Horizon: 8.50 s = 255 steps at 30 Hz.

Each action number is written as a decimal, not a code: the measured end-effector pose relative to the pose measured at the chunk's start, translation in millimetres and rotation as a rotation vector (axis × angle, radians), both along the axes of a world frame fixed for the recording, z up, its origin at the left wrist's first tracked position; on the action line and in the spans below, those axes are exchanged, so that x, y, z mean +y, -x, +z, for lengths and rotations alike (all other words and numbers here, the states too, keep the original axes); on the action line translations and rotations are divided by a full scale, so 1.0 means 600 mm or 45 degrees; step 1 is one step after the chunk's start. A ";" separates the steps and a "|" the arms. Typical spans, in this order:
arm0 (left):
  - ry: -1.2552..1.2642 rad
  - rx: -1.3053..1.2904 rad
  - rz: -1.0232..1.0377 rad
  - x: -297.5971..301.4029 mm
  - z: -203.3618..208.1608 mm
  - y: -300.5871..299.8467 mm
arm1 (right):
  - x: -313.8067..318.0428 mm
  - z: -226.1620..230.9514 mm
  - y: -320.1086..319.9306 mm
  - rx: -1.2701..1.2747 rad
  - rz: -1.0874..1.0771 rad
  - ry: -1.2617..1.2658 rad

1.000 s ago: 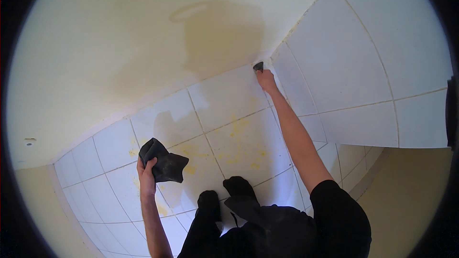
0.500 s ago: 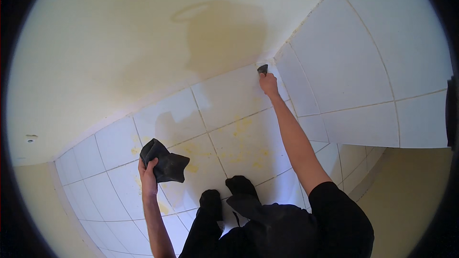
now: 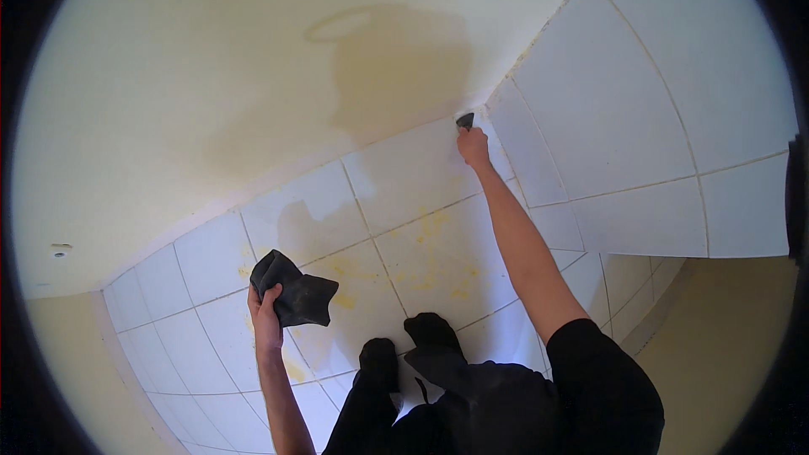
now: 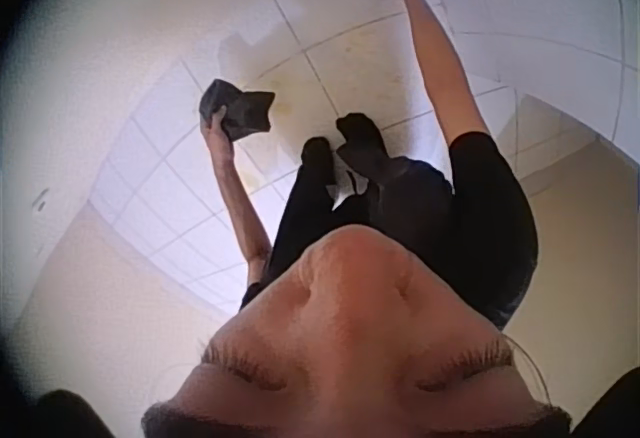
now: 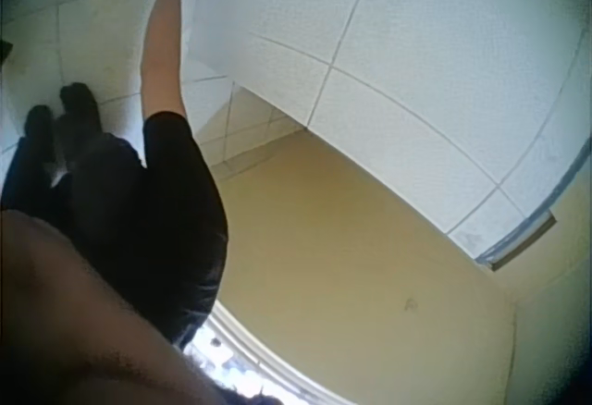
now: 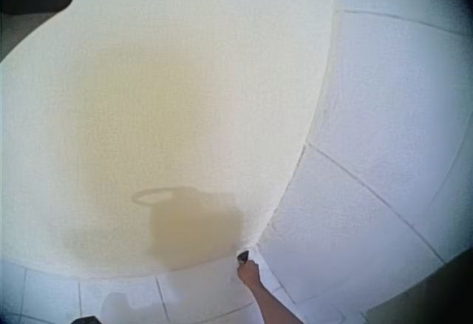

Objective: The person scrapes yellow residue from the tiled floor using a metal scraper while holding a cloth in the other hand.

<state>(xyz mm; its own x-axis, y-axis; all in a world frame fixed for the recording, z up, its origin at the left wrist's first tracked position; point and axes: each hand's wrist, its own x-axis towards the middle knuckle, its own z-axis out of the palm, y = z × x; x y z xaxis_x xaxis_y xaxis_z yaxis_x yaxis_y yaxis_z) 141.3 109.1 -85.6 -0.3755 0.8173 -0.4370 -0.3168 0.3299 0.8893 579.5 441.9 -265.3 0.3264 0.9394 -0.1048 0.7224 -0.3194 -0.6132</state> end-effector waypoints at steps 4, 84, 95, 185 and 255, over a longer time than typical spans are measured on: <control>0.028 0.037 0.002 -0.019 -0.003 0.007 | -0.004 0.002 0.013 0.056 -0.012 0.067; 0.020 0.019 0.012 -0.012 0.009 0.000 | -0.094 0.092 -0.050 1.012 0.067 0.492; 0.037 -0.005 0.024 -0.015 0.011 -0.006 | -0.148 0.152 -0.090 -0.347 0.427 0.144; 0.000 0.017 -0.028 -0.027 0.010 0.007 | 0.037 0.208 -0.136 -0.895 1.003 0.481; -0.041 0.012 -0.021 -0.023 0.012 -0.008 | -0.419 0.281 -0.165 -0.695 0.927 1.117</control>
